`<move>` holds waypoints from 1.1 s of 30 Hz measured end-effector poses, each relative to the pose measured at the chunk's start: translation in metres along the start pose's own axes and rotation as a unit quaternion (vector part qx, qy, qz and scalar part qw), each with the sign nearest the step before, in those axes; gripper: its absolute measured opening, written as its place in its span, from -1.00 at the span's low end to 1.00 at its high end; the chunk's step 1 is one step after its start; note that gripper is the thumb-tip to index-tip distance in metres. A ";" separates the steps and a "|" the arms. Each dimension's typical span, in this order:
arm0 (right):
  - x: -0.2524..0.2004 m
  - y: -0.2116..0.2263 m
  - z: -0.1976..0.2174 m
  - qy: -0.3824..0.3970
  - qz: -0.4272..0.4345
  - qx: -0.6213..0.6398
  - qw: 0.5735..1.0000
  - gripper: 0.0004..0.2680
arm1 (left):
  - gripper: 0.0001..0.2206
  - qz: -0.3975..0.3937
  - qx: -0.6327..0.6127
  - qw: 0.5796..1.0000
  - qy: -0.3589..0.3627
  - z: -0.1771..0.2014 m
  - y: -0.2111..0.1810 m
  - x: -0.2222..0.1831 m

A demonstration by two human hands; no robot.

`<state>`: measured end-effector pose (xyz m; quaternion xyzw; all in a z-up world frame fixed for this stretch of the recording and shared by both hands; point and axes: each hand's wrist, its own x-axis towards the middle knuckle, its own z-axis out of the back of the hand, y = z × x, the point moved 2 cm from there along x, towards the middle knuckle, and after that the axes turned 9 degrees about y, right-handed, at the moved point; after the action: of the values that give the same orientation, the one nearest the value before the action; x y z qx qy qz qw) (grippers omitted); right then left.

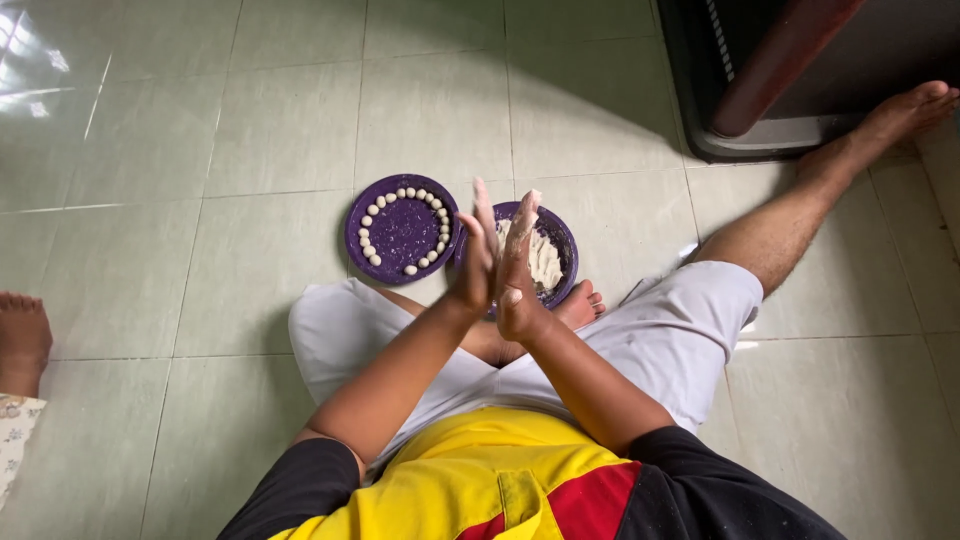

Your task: Shaping small pieces of dough into balls by rolling them between palms and placing them on a tray.

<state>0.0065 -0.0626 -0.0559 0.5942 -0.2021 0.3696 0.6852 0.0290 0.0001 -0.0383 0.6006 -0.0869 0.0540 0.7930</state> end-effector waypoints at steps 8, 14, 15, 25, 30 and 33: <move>0.003 0.013 -0.003 0.021 -0.114 0.007 0.993 -0.22 | -0.31 0.129 0.954 0.232 -0.136 -0.011 -0.016 -0.024; -0.001 -0.009 -0.001 0.014 0.053 -0.034 0.998 -0.29 | -0.29 0.173 0.952 0.216 -0.128 -0.029 -0.027 -0.049; 0.001 -0.004 0.003 0.015 0.056 -0.034 0.998 -0.29 | -0.29 0.173 0.953 0.216 -0.125 -0.031 -0.030 -0.050; 0.000 -0.010 -0.031 0.121 -0.046 -0.102 0.986 -0.22 | -0.19 0.246 0.968 0.055 -0.019 -0.039 0.017 -0.042; 0.016 -0.009 -0.042 0.089 -0.070 -0.072 0.991 -0.26 | -0.42 0.085 0.946 0.295 -0.101 -0.055 0.000 -0.049; 0.032 0.015 -0.072 0.154 0.003 0.020 0.988 -0.30 | -0.43 0.065 0.947 0.299 -0.100 -0.063 -0.005 -0.052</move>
<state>0.0044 0.0153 -0.0383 0.5436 -0.0884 0.4626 0.6947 -0.0165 0.0604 -0.0703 0.9302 -0.0934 0.0896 -0.3434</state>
